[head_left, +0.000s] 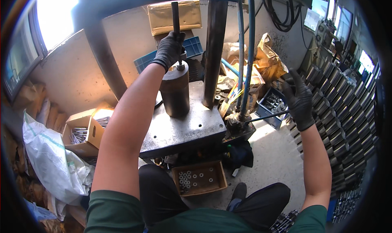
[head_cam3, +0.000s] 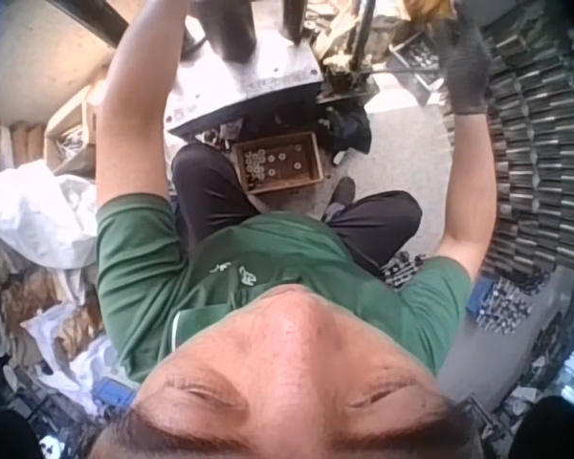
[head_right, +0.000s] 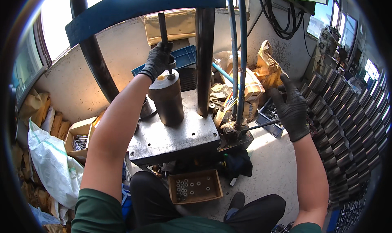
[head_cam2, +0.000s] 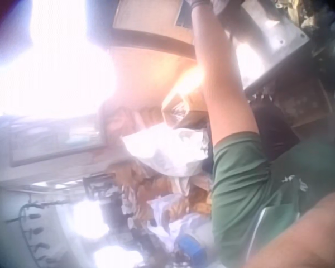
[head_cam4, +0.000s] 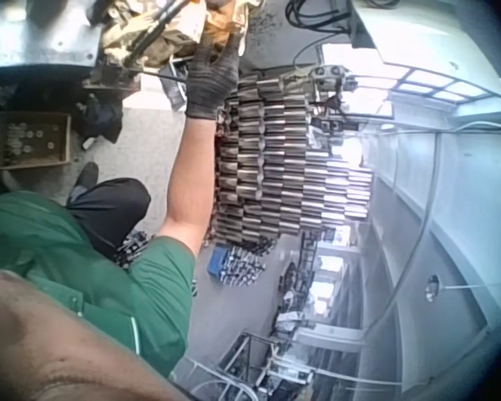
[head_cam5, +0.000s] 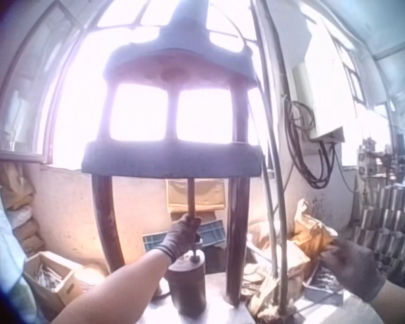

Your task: Operating a hydraulic press to assemble or press metal parts.

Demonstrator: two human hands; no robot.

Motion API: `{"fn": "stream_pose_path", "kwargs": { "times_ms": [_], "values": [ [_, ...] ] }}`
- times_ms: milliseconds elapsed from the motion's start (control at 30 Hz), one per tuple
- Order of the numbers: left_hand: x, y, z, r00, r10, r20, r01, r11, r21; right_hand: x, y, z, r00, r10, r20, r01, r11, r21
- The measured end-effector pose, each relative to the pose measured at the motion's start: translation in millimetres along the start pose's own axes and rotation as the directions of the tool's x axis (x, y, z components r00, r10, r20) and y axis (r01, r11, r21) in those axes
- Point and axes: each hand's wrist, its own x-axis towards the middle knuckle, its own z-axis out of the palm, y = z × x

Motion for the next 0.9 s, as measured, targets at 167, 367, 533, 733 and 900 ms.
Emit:
{"fn": "stream_pose_path", "kwargs": {
  "times_ms": [167, 367, 533, 733, 900],
  "values": [
    [-0.1, 5.6, -1.3, 1.000, -0.007, 0.018, 0.006, 0.999, 0.048, 2.8, 3.4, -3.8, 1.000, 0.028, -0.010, -0.028, 1.000, -0.006],
    [-3.7, 3.0, -0.7, 0.997, 0.072, -0.018, -0.069, 0.992, 0.106, -13.9, -4.8, -11.5, 0.999, 0.032, 0.025, -0.031, 0.998, -0.046],
    [-7.9, 5.0, 1.7, 0.996, 0.085, -0.021, -0.082, 0.990, 0.113, -80.6, -38.6, -58.8, 0.842, 0.121, 0.526, -0.012, 0.978, -0.207],
    [-11.9, 11.5, 2.2, 0.998, 0.062, -0.005, -0.061, 0.993, 0.105, -146.1, -54.2, -81.2, 0.462, 0.139, 0.876, -0.023, 0.989, -0.144],
    [-9.9, 8.2, 0.7, 0.998, 0.052, -0.042, -0.052, 0.999, 0.014, -144.2, -48.2, -78.4, 0.523, 0.146, 0.840, -0.119, 0.988, -0.098]
  ]
}}
